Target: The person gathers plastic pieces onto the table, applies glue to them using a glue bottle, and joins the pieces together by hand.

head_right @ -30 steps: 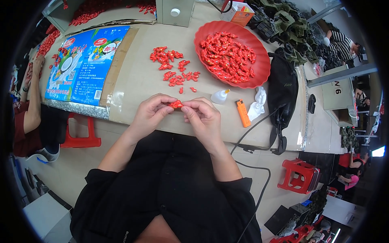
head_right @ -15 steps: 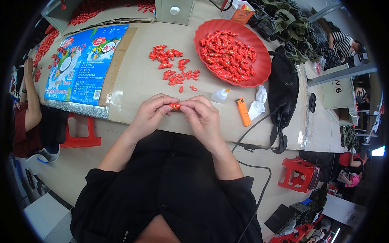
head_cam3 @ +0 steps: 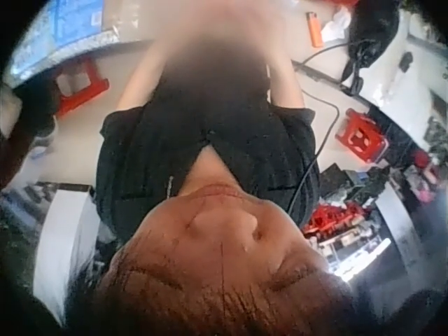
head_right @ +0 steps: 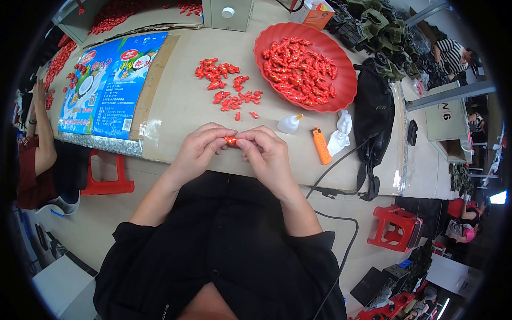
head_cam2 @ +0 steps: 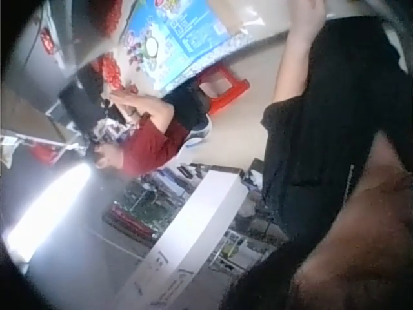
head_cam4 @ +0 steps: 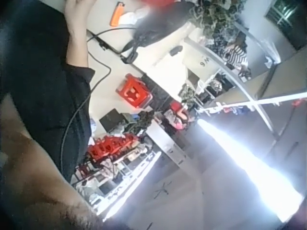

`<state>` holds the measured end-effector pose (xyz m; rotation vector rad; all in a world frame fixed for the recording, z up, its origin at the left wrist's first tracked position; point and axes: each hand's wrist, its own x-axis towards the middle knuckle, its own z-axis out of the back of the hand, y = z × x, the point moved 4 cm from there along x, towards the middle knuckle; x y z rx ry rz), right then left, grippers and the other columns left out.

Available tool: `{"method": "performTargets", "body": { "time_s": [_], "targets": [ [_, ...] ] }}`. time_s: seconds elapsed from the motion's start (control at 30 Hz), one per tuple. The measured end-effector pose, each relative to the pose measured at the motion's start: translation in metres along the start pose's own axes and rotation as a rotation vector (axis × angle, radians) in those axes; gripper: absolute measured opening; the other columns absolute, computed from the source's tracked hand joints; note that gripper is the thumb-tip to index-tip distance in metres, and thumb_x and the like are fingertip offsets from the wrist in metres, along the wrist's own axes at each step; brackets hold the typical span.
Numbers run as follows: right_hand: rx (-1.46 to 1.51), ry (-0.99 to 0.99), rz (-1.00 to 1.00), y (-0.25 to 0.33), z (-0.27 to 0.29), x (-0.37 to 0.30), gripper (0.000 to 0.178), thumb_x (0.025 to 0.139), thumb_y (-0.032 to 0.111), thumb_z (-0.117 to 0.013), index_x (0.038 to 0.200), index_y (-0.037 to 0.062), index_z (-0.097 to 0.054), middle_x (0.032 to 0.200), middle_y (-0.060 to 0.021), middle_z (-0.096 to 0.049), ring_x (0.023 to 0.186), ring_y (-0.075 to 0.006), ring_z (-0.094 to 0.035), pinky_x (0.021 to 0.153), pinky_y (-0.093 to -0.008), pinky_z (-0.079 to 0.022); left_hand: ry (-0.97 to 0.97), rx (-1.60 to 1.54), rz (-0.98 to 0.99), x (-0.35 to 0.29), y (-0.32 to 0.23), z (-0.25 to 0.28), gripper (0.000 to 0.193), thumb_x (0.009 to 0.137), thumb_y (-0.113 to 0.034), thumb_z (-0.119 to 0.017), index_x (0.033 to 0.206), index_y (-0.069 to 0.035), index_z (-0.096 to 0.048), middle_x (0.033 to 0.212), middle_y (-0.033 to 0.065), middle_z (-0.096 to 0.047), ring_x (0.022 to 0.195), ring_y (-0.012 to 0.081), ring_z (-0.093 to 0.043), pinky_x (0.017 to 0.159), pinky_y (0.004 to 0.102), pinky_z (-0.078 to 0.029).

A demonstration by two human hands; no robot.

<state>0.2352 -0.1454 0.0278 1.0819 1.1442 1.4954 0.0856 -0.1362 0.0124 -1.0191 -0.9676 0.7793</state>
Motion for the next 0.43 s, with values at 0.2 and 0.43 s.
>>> {"method": "performTargets", "body": {
  "time_s": [0.2,0.43],
  "targets": [
    [0.025,-0.03,-0.117,0.0,-0.002,0.001,0.009,0.081,0.002,-0.057,0.087,-0.0049,-0.058,0.081,-0.0066,-0.054,0.064,-0.0082,-0.056,0.055,-0.0196,-0.048,-0.019,-0.122,0.127,-0.002,0.005,0.0,0.019,0.085,-0.001,-0.047,0.102,0.002,-0.055,0.089,0.0065,-0.054,0.069,0.0088,-0.051,0.062,0.0214,-0.043],
    [0.191,-0.005,-0.191,-0.014,-0.009,0.001,0.013,0.082,0.008,-0.058,0.091,-0.002,-0.057,0.08,-0.0048,-0.059,0.061,-0.0068,-0.055,0.055,-0.0193,-0.047,-0.027,-0.498,0.219,-0.001,0.014,0.002,0.02,0.086,-0.003,-0.049,0.105,0.001,-0.051,0.091,0.0057,-0.054,0.073,0.0086,-0.052,0.067,0.0207,-0.044]
  ]
}}
